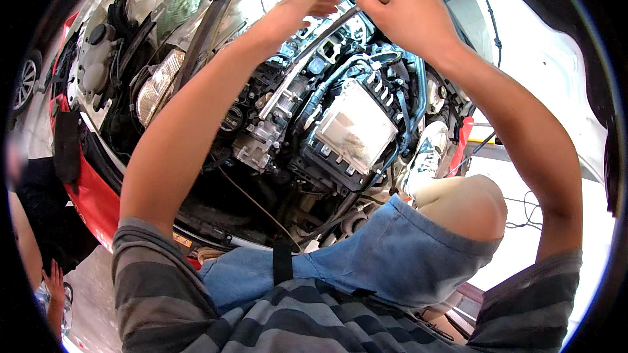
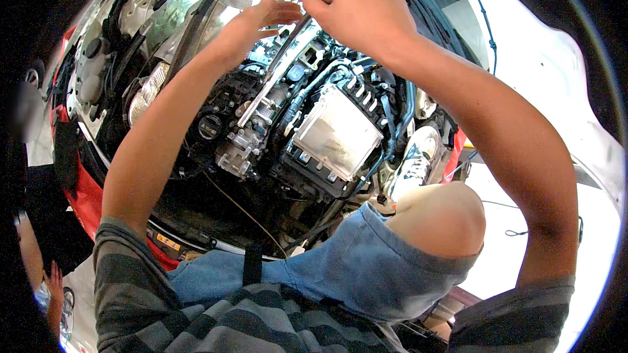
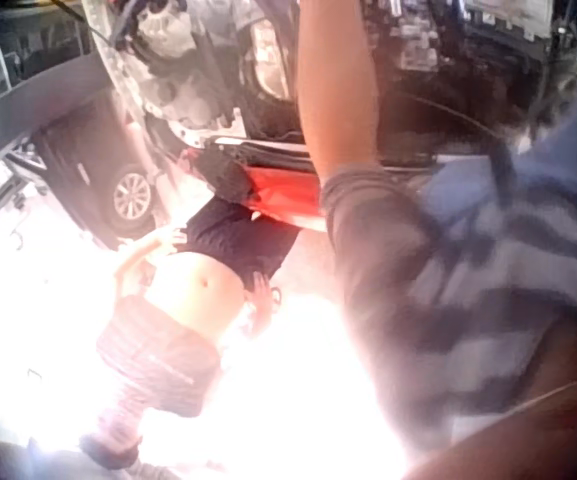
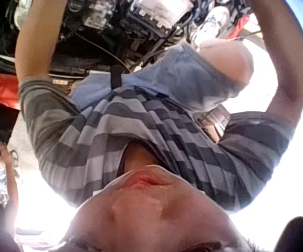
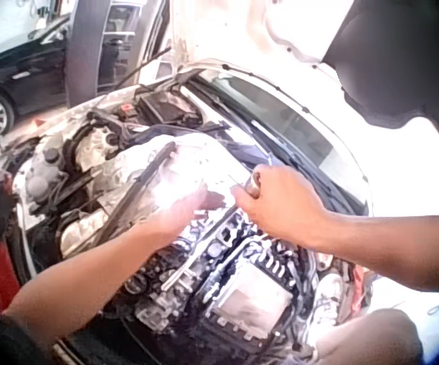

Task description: The person works on a car engine, using a screwdriver and a wrench to detach components and wires from the central engine block.

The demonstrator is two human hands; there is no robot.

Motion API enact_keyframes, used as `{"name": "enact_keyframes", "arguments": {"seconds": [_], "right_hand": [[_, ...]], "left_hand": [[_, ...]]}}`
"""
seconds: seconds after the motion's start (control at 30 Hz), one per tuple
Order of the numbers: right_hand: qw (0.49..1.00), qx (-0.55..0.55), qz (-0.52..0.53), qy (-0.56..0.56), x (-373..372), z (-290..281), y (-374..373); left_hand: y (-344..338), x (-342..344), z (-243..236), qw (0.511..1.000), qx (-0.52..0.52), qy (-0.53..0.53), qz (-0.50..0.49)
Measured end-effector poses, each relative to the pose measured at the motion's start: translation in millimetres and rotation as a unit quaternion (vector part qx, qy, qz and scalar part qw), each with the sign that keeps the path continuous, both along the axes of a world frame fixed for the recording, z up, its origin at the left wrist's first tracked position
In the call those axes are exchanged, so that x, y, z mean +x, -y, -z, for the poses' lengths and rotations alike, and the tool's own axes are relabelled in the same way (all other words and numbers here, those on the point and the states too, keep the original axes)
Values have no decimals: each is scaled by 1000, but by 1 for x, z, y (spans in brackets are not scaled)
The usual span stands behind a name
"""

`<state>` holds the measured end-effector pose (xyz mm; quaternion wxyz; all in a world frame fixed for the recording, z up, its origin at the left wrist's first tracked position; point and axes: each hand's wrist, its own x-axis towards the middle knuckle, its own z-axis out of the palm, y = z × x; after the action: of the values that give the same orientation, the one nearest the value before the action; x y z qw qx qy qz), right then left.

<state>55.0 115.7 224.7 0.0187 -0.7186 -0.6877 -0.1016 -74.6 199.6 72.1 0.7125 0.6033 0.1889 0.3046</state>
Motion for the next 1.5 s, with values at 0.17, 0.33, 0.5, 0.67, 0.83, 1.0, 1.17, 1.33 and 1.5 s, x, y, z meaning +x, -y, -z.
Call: {"name": "enact_keyframes", "arguments": {"seconds": [0.17,0.33,0.5,0.67,0.83,1.0,1.17,1.33,1.5], "right_hand": [[1000,-17,-11,-22,-3,-15,-10],[992,6,-127,-5,26,-6,-21],[843,-77,-505,171,35,5,-94],[949,-95,-302,-7,42,-16,-55],[953,-283,-57,-94,17,-49,-16],[864,-195,-437,157,29,-46,-46],[941,-243,-201,122,-4,-31,-48],[930,-345,120,-40,-26,-48,-22],[926,-134,-326,135,21,-32,-23]], "left_hand": [[12,27,-30,997,35,49,41],[18,36,-26,997,32,63,-34],[-2,-2,-9,994,95,41,27],[-5,2,-22,940,338,-39,-6],[15,8,-27,937,326,-66,-105],[21,0,-36,929,343,-110,-80],[14,-4,-33,897,410,-122,-115],[11,1,14,946,304,-107,41],[28,-5,4,925,346,-156,5]]}}
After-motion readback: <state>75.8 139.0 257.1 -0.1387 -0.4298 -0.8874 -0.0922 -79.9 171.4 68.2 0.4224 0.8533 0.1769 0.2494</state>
